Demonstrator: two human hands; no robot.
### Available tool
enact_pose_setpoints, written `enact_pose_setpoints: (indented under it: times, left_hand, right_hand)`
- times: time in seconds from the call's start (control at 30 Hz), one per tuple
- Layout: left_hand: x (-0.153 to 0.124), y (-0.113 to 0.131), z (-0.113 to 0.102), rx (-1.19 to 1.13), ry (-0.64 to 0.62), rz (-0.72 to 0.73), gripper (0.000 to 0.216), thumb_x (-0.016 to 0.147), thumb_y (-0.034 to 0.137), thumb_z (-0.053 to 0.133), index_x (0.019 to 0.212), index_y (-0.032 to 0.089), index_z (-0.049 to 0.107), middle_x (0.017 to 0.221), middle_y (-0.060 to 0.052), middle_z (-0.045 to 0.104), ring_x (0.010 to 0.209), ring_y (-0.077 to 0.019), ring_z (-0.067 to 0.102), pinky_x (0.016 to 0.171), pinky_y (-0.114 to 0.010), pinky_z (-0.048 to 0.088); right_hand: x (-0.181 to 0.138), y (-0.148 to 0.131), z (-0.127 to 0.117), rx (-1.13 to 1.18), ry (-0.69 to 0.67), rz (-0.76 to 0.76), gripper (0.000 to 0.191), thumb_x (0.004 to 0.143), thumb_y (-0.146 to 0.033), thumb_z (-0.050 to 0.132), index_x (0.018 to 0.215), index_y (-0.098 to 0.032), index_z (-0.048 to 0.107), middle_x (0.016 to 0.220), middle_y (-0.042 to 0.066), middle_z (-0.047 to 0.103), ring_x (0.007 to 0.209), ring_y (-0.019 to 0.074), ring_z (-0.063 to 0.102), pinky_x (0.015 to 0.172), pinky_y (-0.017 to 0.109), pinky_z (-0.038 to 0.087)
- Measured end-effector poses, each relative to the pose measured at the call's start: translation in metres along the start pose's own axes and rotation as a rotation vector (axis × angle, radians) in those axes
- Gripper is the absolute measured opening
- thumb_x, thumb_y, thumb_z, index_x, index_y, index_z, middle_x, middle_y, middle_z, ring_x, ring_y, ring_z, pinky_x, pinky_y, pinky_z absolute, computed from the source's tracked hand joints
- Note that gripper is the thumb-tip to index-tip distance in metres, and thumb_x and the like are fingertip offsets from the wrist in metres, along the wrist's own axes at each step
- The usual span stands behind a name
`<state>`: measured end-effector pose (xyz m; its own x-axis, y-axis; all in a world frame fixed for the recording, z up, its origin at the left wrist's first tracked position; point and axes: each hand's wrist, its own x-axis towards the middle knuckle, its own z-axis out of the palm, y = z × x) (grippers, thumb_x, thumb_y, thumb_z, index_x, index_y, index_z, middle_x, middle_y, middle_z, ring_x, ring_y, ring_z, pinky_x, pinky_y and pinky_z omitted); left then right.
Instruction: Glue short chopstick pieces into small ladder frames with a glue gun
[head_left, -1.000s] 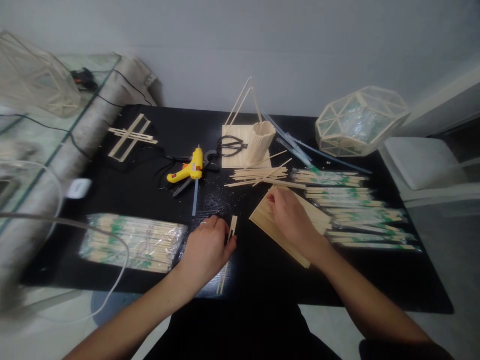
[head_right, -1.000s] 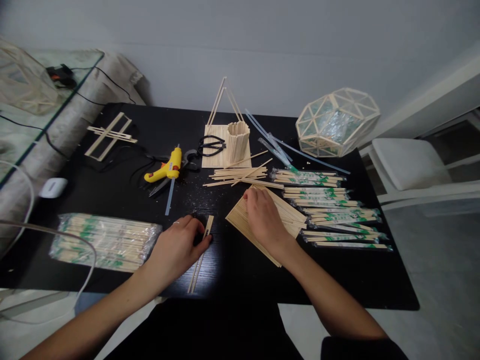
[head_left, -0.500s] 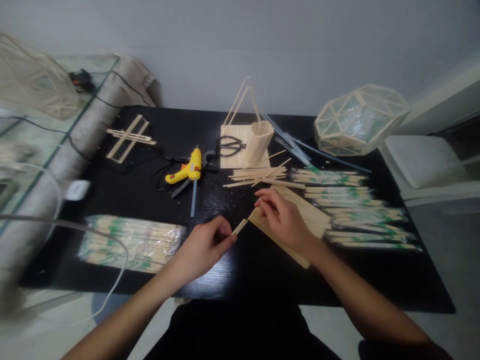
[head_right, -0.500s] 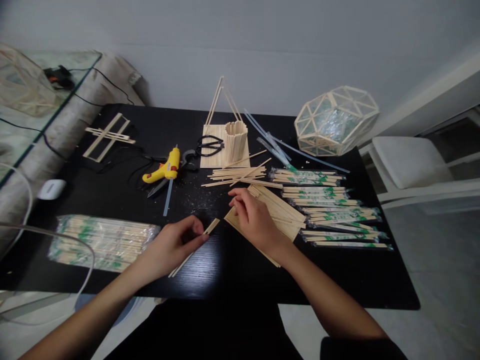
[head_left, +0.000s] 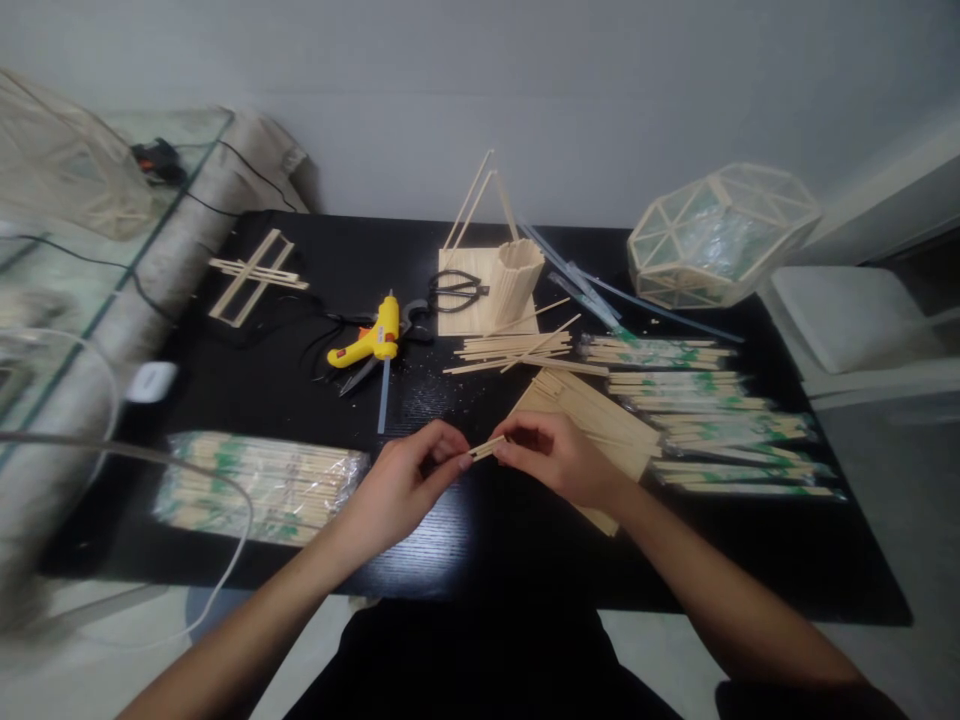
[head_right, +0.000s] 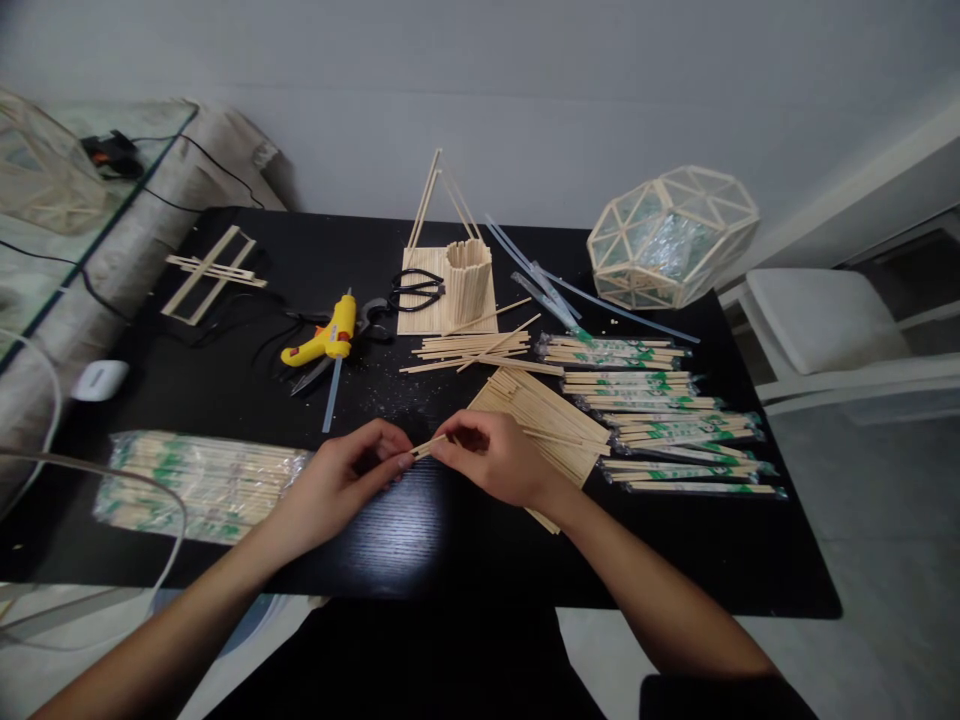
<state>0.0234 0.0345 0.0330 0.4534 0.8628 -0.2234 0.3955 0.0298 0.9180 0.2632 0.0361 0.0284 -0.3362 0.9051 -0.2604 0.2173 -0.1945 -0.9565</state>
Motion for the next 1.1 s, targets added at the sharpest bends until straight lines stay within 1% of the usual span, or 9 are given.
enact_pose_setpoints:
  times: [0.1,0.2,0.37,0.5,0.6,0.8,1.0,1.1]
  left_hand:
    - [0.0020,-0.0002,0.0016,0.018,-0.011,0.005,0.020,0.101,0.039,0.063,0.104,0.021,0.070,0.088,0.000,0.072,0.081,-0.0155,0.067,0.075,-0.027,0.051]
    - [0.0038,0.0014,0.0032,0.040,-0.041,-0.002,0.024,0.101,0.043,0.064,0.108,0.022,0.073,0.088,-0.001,0.074,0.081,-0.0165,0.068,0.072,-0.027,0.050]
    - [0.0065,0.0009,0.0044,0.100,-0.046,0.030,0.028,0.101,0.045,0.062,0.095,0.021,0.074,0.081,0.001,0.071,0.075,-0.0150,0.063,0.068,-0.026,0.045]
    - [0.0072,-0.0008,0.0034,0.134,-0.060,0.032,0.028,0.102,0.043,0.061,0.091,0.020,0.073,0.077,0.002,0.069,0.072,-0.0135,0.061,0.066,-0.026,0.042]
    - [0.0067,0.0013,0.0019,0.141,-0.068,0.022,0.029,0.101,0.043,0.061,0.089,0.020,0.073,0.076,0.002,0.069,0.070,-0.0134,0.060,0.065,-0.025,0.042]
    - [0.0055,0.0067,0.0010,0.155,-0.086,0.006,0.030,0.102,0.043,0.060,0.090,0.019,0.073,0.077,0.001,0.071,0.070,-0.0146,0.062,0.064,-0.026,0.042]
    - [0.0051,0.0060,0.0018,0.202,-0.087,0.020,0.029,0.102,0.042,0.059,0.089,0.020,0.073,0.077,0.001,0.071,0.069,-0.0142,0.061,0.064,-0.026,0.041]
    - [0.0052,0.0056,0.0025,0.195,-0.090,0.015,0.027,0.102,0.042,0.060,0.090,0.020,0.073,0.077,0.001,0.071,0.069,-0.0142,0.062,0.065,-0.025,0.041]
  right_hand:
    - [0.0005,-0.0007,0.0040,-0.027,0.040,0.002,0.023,0.090,-0.042,0.071,0.089,-0.019,0.075,0.074,0.002,0.071,0.071,0.0175,0.065,0.068,0.032,0.049]
    - [0.0002,0.0004,0.0069,-0.038,0.046,-0.007,0.022,0.091,-0.040,0.070,0.089,-0.019,0.076,0.075,0.001,0.071,0.070,0.0168,0.065,0.068,0.031,0.049]
    - [-0.0010,0.0043,0.0101,-0.047,0.036,-0.023,0.021,0.091,-0.040,0.071,0.089,-0.020,0.077,0.074,0.001,0.072,0.070,0.0172,0.066,0.067,0.031,0.050]
    - [-0.0008,0.0056,0.0109,-0.081,0.032,-0.015,0.022,0.091,-0.041,0.073,0.089,-0.020,0.078,0.075,0.002,0.074,0.070,0.0177,0.066,0.067,0.032,0.050]
    - [-0.0013,0.0048,0.0101,-0.113,0.041,-0.016,0.024,0.090,-0.043,0.074,0.088,-0.020,0.078,0.080,0.003,0.076,0.073,0.0179,0.066,0.068,0.031,0.049]
    - [-0.0030,0.0028,0.0077,-0.139,0.015,-0.019,0.022,0.091,-0.042,0.074,0.087,-0.020,0.078,0.079,0.002,0.076,0.072,0.0172,0.066,0.068,0.031,0.049]
    - [-0.0029,0.0053,0.0080,-0.116,0.030,-0.035,0.021,0.091,-0.040,0.076,0.083,-0.021,0.079,0.075,0.001,0.075,0.070,0.0174,0.066,0.068,0.031,0.050]
    - [-0.0034,0.0067,0.0088,-0.126,0.033,-0.023,0.021,0.090,-0.040,0.076,0.085,-0.021,0.079,0.076,0.002,0.075,0.070,0.0174,0.066,0.067,0.031,0.049]
